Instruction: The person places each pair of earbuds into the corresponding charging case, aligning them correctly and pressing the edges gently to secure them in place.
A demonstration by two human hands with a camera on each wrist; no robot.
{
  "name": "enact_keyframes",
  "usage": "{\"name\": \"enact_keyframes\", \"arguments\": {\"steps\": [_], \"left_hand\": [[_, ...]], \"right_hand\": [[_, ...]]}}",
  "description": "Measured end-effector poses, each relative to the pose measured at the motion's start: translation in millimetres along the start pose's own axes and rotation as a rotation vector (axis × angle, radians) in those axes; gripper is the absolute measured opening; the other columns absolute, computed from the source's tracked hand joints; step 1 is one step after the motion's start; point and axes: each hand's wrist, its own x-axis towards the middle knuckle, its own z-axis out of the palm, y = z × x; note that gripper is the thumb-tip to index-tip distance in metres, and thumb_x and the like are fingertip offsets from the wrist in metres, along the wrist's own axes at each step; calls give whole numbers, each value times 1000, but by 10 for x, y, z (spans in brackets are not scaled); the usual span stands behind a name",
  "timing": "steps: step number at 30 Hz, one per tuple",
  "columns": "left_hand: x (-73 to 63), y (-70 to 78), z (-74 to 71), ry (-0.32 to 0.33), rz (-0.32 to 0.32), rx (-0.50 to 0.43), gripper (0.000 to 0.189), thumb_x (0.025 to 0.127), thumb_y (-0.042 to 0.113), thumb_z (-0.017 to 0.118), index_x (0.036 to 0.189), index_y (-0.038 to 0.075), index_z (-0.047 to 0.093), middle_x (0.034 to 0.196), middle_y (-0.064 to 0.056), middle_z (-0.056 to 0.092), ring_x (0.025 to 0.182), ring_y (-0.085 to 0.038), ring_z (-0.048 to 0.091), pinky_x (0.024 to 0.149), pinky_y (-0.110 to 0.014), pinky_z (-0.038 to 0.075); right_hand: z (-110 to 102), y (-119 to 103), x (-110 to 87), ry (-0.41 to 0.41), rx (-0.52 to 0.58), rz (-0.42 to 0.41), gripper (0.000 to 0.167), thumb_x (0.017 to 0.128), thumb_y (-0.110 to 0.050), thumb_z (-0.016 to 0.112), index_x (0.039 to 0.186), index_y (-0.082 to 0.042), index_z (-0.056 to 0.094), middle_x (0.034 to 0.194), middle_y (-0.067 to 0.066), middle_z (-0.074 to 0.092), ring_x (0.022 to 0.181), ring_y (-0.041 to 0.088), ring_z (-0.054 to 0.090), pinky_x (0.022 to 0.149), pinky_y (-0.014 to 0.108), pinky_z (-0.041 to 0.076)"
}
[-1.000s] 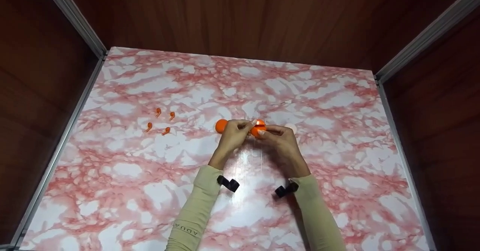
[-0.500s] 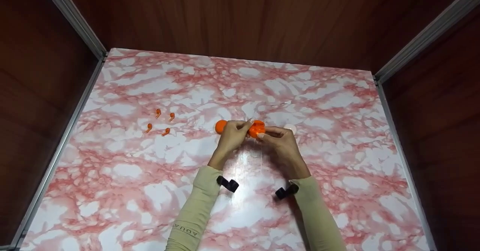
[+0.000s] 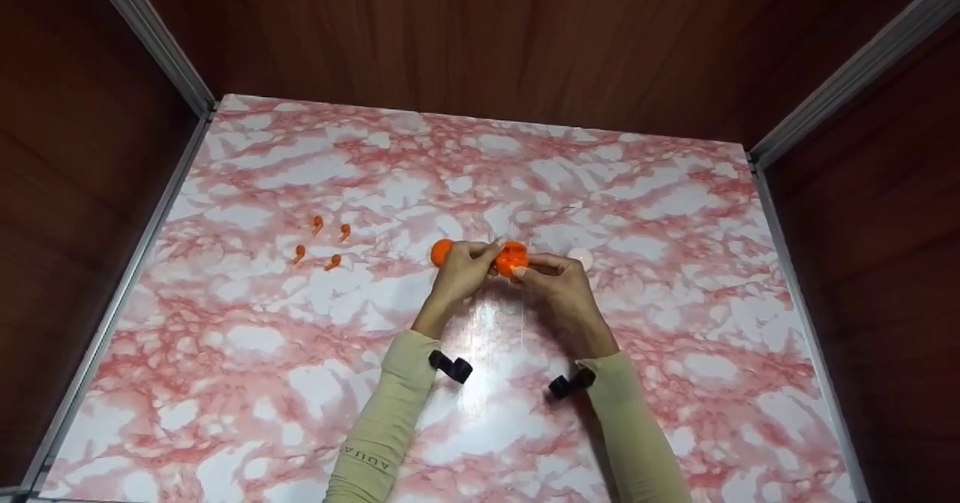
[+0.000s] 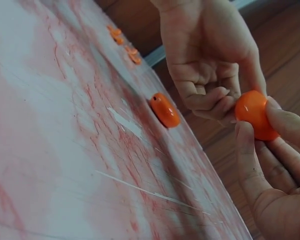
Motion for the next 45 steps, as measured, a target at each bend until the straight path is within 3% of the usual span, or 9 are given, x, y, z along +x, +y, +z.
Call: {"name": "enact_keyframes", "arguments": {"steps": [5,11,14,17,20,27,32,38,45], "left_hand": [[2,-12,-36,-22,-3,-9,35,106,31,64,93,4,82,75,-12,72,58,-10,53,52,-21,41],[-8,9,-65,-32,-10,-67,31,106,29,64,102,3,81,80,-4,72,74,-22,68,73,-37,62],[-22,32,-79,-30,-6,-113,31,107,26,63,104,0,79,86,-8,74,85,-32,74,88,-49,64],[-50,54,-121,-22,19,-93,32,107,24,62,108,-3,78,99,-22,77,96,-42,76,94,-55,62],[-77,72,-194,4,50,1,31,107,22,61,114,-2,79,111,-28,76,101,-44,76,91,-52,63],[-128,94,-409,96,123,157,31,105,22,64,123,0,75,111,-25,78,99,-36,78,82,-38,65],[-191,92,-571,136,188,271,31,106,25,63,126,4,74,119,-17,78,110,-32,77,94,-43,63],[-261,27,-813,234,303,458,32,103,17,66,125,-4,72,123,-23,75,113,-37,74,99,-46,61],[-313,-67,-1108,379,377,713,32,102,17,66,122,-7,72,118,-25,75,110,-43,73,97,-53,59]], "right_hand": [[-6,-2,6,-3,-19,0,40,86,-11,87,121,4,75,112,16,80,102,25,79,90,33,64],[-13,3,0,-13,-32,-11,40,86,-15,88,121,2,76,112,15,81,102,24,79,89,32,64],[-9,13,0,-18,-14,-28,40,88,-13,86,121,5,75,111,15,81,101,24,79,89,34,65],[-11,23,-2,-12,3,-35,39,89,-9,84,122,8,73,109,14,81,100,23,79,90,36,65],[-21,31,-9,-1,15,-21,39,89,-6,83,122,10,72,107,13,81,98,24,80,93,40,64],[-40,30,-21,4,-1,7,40,89,-9,84,123,9,72,108,12,81,99,24,80,96,41,63],[-45,18,-29,16,-25,17,40,89,-12,85,124,5,73,112,13,81,101,23,79,91,35,64],[-53,-3,-68,22,-59,31,39,90,-13,84,125,2,74,114,12,80,102,22,79,91,33,64],[-62,12,-63,16,-27,24,39,90,-13,84,124,3,74,115,13,80,104,23,79,100,45,61]]}}
